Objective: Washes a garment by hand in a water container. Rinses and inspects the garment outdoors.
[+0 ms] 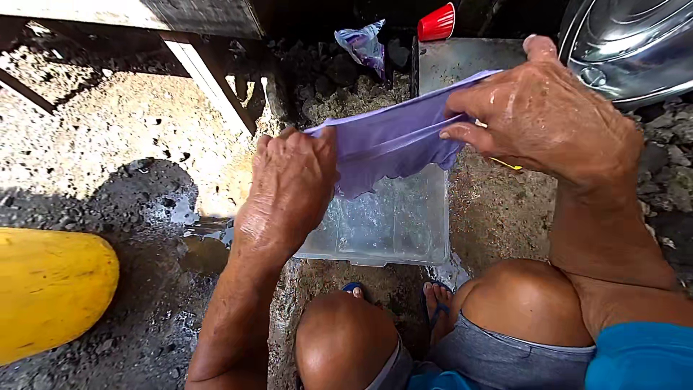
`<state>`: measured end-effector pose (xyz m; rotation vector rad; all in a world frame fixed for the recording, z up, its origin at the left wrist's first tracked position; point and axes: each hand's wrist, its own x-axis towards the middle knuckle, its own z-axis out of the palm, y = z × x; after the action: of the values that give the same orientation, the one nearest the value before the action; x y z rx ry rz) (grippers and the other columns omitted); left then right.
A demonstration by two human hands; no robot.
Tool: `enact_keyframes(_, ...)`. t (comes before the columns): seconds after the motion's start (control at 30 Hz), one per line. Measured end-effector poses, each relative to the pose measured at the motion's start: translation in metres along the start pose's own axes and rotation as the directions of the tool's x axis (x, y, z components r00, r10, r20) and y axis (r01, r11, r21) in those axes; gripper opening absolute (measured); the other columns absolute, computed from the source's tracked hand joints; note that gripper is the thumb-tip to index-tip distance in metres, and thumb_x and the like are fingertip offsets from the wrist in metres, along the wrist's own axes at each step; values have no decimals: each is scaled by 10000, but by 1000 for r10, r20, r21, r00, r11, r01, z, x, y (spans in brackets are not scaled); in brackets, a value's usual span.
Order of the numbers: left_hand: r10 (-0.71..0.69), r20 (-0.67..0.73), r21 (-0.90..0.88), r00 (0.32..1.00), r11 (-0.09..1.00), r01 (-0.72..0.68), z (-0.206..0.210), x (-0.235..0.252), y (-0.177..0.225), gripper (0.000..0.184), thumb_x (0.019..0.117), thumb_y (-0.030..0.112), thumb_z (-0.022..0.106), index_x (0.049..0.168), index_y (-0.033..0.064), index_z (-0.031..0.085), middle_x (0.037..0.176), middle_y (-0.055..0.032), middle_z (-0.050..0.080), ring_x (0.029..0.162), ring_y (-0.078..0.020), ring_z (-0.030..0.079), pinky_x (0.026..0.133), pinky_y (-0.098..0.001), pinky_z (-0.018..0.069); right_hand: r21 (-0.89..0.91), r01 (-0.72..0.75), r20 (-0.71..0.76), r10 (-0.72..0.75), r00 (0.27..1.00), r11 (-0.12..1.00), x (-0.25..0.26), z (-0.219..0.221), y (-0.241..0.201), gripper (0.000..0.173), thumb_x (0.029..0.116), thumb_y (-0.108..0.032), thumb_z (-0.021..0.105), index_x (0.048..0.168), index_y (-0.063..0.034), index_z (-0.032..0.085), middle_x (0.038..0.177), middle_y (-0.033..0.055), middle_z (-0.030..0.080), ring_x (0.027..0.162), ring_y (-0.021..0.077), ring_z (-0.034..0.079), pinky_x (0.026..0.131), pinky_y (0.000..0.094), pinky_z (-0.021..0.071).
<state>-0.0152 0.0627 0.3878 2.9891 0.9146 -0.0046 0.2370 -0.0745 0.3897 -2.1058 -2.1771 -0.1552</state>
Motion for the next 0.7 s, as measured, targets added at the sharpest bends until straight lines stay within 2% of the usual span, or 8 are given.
enact_keyframes(0.03,-2,-56,-12,998,1000,1,-8,3,1,327,926,186,754,1195,25,664,911,-229,688,918,-464,664,811,-628,488,-7,-22,-80,21,997,1000,3,0,-5,255,1032,-241,586,1042,-10,692,868,238,697,852,474,687,953,762,366)
enact_keyframes(0.1,-41,-121,-46,992,998,36,-1,15,6,228,978,148,668,1143,-8,678,977,-253,693,973,-483,665,826,-633,501,9,16,-121,-15,993,1000,16,17,-14,243,1015,-225,592,1011,8,662,871,254,664,839,481,667,784,673,449)
enact_keyframes(0.17,-95,-50,-103,994,991,89,39,31,13,177,997,109,601,1055,-21,706,1006,-270,696,998,-503,663,800,-661,517,145,104,64,-114,991,984,35,63,-18,220,987,-237,640,1023,-28,701,916,220,667,850,439,677,697,610,515)
enact_keyframes(0.33,61,436,-297,898,952,79,279,36,20,238,969,84,620,1155,-51,681,1151,-311,659,1119,-502,629,894,-666,517,327,49,417,-191,889,944,5,292,-23,216,1014,-119,594,1167,-19,709,1173,250,665,1193,463,597,990,656,472)
enact_keyframes(0.4,214,608,-360,764,933,25,358,26,20,314,988,121,581,1241,-51,650,1237,-308,644,1212,-492,594,1009,-668,458,341,-24,695,-235,680,940,-31,335,-29,337,1067,-113,483,1345,43,594,1354,321,573,1347,522,474,1075,706,383)
enact_keyframes(0.57,333,751,-372,571,927,-50,365,3,34,329,1037,170,512,1270,-32,625,1265,-290,639,1238,-475,588,1013,-676,445,285,42,920,-286,267,958,-58,336,-40,410,947,-178,715,1330,-48,648,1301,272,635,1268,487,563,1014,709,430)
enact_keyframes(0.63,240,791,-291,563,957,1,345,4,31,350,1023,182,538,1297,-19,620,1310,-285,620,1276,-473,563,1018,-681,445,312,28,927,-311,208,950,-43,320,-33,381,990,-243,673,1330,-71,670,1281,258,661,1240,474,593,998,725,424)
enact_keyframes(0.7,127,787,-217,603,973,77,308,6,30,344,1005,162,564,1278,-35,633,1334,-298,600,1297,-484,541,1009,-696,443,373,-14,894,-355,273,928,-20,294,-18,367,1034,-261,616,1249,29,686,1219,295,668,1200,483,605,1015,688,421)
